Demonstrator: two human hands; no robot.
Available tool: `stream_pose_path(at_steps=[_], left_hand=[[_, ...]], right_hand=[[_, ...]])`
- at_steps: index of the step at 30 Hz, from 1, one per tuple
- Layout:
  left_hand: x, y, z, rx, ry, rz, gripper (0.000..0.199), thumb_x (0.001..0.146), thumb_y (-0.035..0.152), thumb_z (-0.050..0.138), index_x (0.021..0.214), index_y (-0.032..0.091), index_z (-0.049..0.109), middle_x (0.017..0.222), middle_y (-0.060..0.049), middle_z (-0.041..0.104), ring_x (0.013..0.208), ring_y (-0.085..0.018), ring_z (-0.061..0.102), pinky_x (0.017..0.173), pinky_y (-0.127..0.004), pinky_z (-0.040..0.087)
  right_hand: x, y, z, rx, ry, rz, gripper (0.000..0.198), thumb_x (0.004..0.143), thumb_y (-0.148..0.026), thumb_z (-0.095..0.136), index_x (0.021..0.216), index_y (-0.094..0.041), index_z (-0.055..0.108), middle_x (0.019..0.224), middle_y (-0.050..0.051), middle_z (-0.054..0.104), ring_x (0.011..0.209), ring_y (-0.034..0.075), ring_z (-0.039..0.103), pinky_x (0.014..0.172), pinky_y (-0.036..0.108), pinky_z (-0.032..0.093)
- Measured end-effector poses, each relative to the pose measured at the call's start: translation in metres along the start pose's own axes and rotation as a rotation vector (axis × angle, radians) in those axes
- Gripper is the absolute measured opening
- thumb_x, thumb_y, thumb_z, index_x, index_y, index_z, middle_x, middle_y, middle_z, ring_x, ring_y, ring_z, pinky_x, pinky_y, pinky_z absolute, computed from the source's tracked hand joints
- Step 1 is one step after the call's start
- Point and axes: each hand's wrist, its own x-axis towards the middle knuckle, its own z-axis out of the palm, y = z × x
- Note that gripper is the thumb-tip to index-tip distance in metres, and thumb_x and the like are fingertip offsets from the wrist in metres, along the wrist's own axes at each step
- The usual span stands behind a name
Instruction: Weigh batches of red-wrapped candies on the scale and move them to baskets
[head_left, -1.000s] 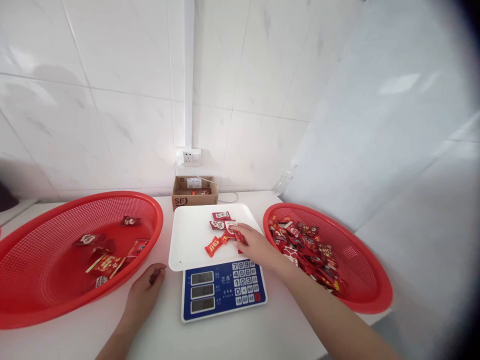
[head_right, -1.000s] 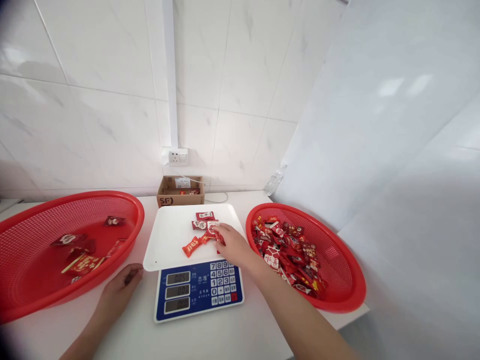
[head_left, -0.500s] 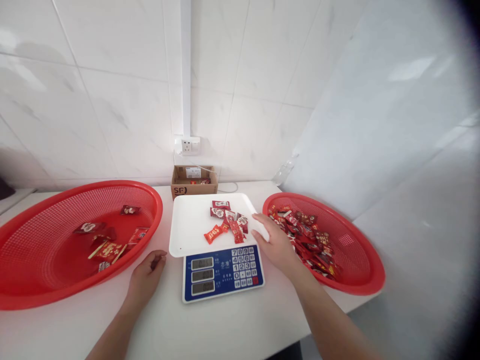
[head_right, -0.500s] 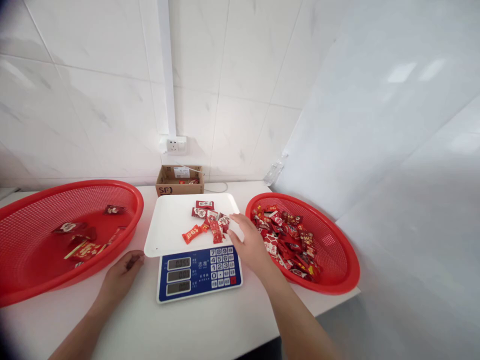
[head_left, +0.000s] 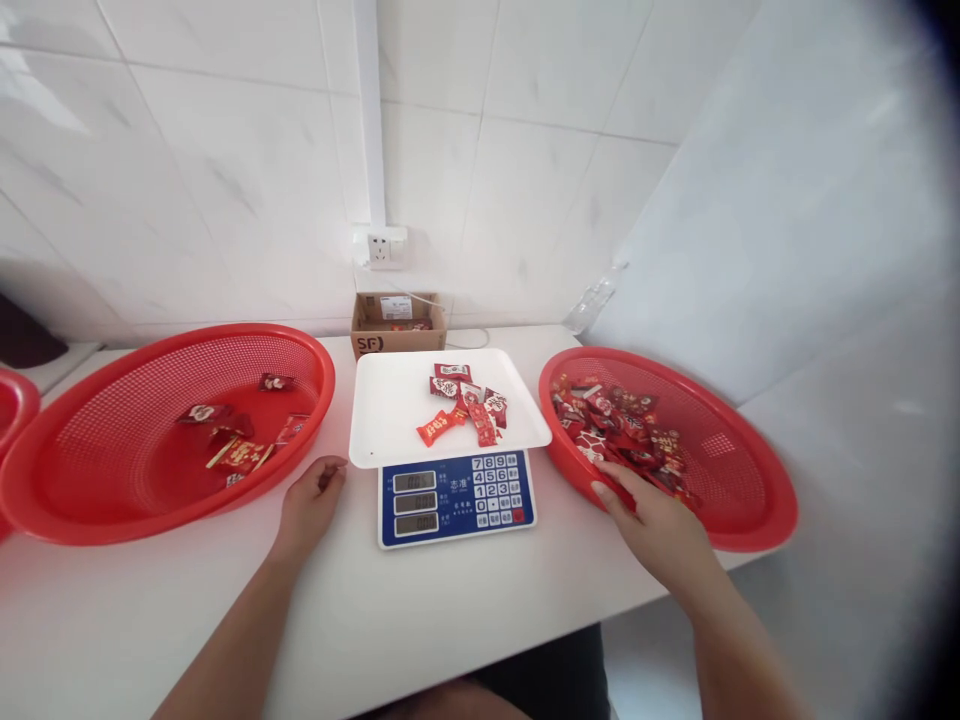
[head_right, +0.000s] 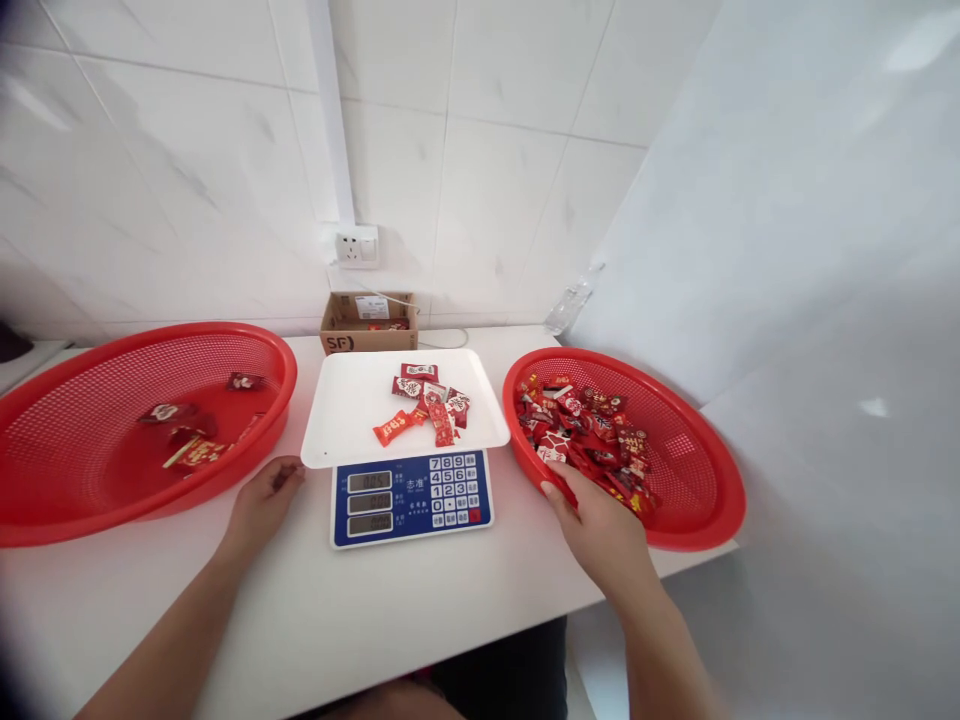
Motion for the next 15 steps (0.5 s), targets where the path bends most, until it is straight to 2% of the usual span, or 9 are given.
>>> stream_pose_path(at_steps=[15], left_hand=[[-0.002, 0.0048, -0.0006, 0.038, 0.011, 0.002, 0.029, 0.073, 0.045, 0.048, 0.088, 0.023, 0.059, 0.085, -0.001, 0.067, 0.08, -0.018, 0.063, 0.074, -0.027, 0.048]], right_hand=[[-0.0008, 0.0007, 0.0083, -0.075, 0.093, -0.031, 0.042, 0.086, -0.047, 0.038, 0.115, -0.028, 0.061, 0.104, 0.006, 0.07, 0.087, 0.027, 0.066, 0.061, 0.036, 0.052]])
